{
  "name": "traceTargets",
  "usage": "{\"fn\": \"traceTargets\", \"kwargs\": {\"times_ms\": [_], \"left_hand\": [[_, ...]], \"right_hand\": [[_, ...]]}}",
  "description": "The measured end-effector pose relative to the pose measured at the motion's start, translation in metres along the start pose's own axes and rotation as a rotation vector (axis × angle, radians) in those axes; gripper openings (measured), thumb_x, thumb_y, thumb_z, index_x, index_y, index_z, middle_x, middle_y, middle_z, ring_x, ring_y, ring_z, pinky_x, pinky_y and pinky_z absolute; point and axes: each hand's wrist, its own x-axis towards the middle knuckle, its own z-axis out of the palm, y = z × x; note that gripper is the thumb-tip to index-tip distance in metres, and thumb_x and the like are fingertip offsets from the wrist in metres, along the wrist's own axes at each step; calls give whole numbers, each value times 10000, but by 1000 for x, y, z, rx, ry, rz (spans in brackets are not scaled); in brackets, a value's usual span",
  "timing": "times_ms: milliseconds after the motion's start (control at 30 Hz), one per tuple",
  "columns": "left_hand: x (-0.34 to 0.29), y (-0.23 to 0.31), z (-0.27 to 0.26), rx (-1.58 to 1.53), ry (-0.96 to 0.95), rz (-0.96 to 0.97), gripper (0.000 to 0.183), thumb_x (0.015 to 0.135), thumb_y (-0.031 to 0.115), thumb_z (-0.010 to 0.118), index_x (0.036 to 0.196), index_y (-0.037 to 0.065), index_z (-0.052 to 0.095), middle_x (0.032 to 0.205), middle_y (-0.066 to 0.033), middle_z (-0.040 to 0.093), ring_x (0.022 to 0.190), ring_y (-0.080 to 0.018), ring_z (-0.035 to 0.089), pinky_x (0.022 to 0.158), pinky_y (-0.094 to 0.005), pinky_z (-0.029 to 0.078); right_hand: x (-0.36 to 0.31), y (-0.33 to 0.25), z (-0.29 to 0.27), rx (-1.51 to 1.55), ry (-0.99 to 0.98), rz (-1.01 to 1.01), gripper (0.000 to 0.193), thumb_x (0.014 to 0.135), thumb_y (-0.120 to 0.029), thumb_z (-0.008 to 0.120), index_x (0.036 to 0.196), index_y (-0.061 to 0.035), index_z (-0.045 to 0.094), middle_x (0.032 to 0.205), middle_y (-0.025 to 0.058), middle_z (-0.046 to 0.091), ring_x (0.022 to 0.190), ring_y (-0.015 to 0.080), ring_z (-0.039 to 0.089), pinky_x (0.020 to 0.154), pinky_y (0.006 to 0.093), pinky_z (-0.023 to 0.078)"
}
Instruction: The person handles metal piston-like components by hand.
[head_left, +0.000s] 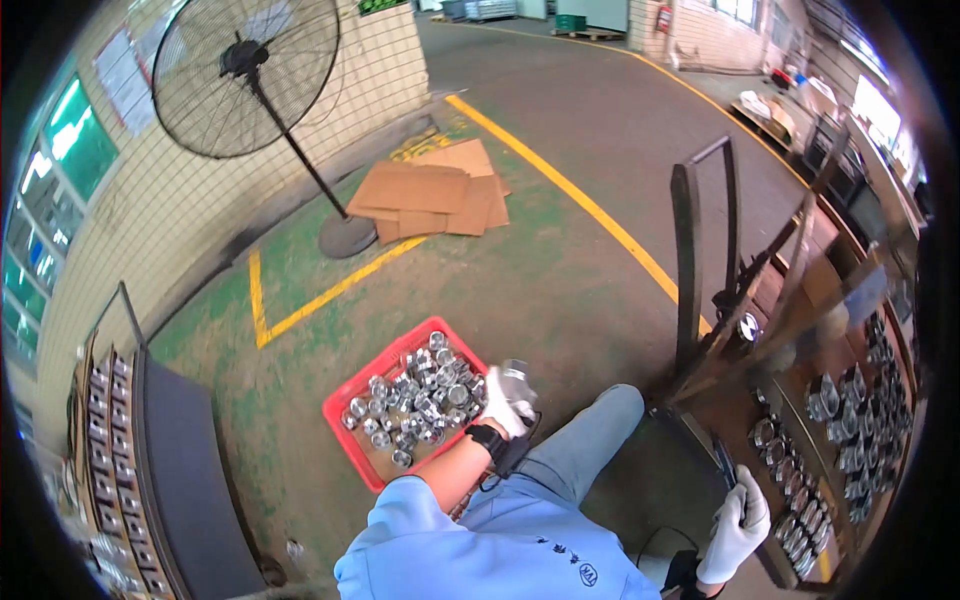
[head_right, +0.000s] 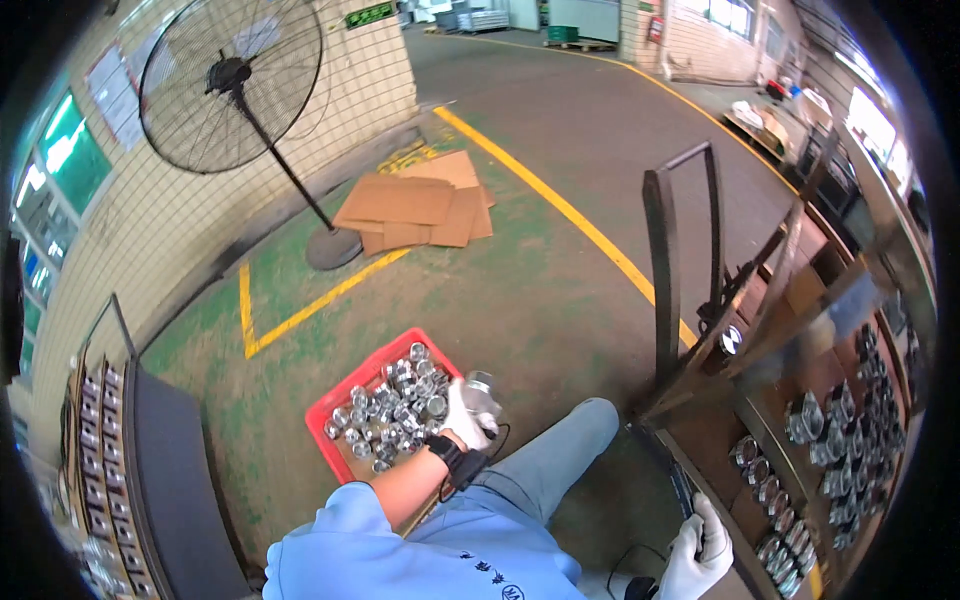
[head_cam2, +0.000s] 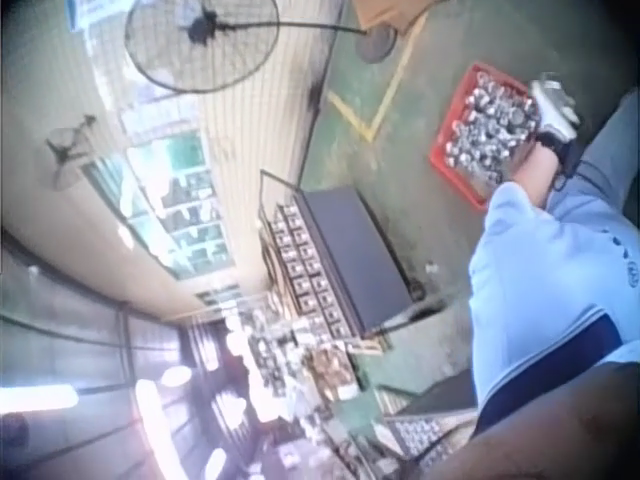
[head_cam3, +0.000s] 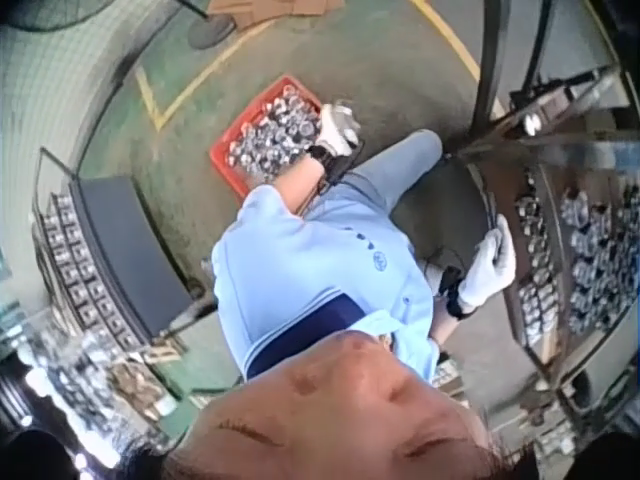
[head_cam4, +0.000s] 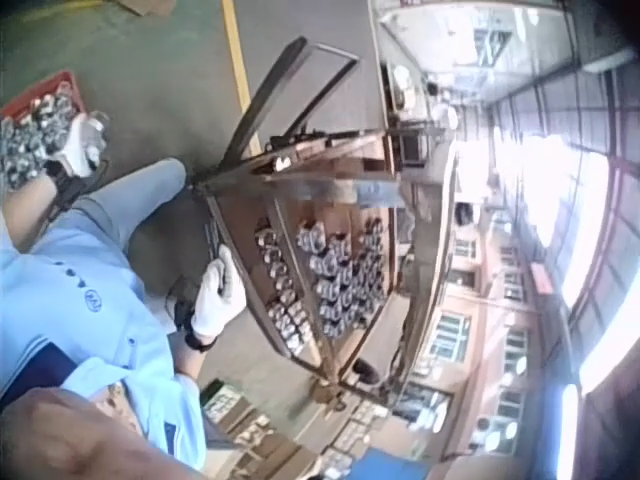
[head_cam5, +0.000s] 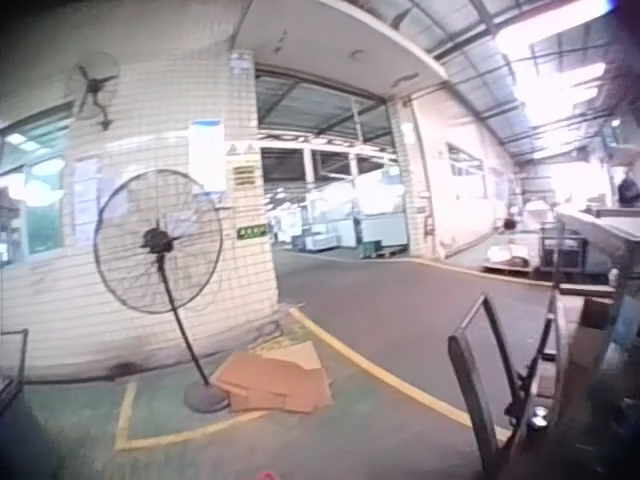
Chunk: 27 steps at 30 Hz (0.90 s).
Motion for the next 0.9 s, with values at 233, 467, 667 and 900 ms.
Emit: {"fn": "traceTargets", "kwargs": {"times_ms": [233, 467, 667, 900], "left_hand": [[11, 29, -4, 49, -146, -33, 693, 873, 678, 536, 1173, 54, 520, 908, -122, 671, 498, -163, 476, 444, -288, 363], [-75, -22, 138, -37, -595, -322, 456, 946, 493, 561, 1074, 62, 642, 841, -51, 649, 571, -130, 466, 570, -291, 426], [-132, -48, 194, -72, -799, -397, 476, 996, 463, 480, 1100, 41, 673, 800, -41, 636, 540, -107, 402, 543, -279, 361], [-161, -68, 219, -19, -773, -319, 442, 990, 438, 502, 1026, 33, 674, 662, 8, 547, 478, -89, 370, 491, -254, 318]], "right_hand": [[3, 16, 12, 53, -102, 35, 323, 889, 96, 534, 1185, 38, 650, 734, -65, 538, 554, -20, 396, 490, 137, 295], [5, -26, 34, -410, -203, -501, 229, 757, -40, 697, 979, -85, 734, 620, 104, 617, 503, 232, 585, 519, 307, 474], [0, -47, 23, -534, -245, -501, 230, 807, -157, 718, 1037, -159, 714, 544, 59, 531, 467, 229, 549, 459, 337, 430], [-2, -44, 17, -514, -201, -512, 235, 805, -161, 717, 1040, -160, 718, 553, 53, 532, 481, 229, 553, 460, 332, 437]]}}
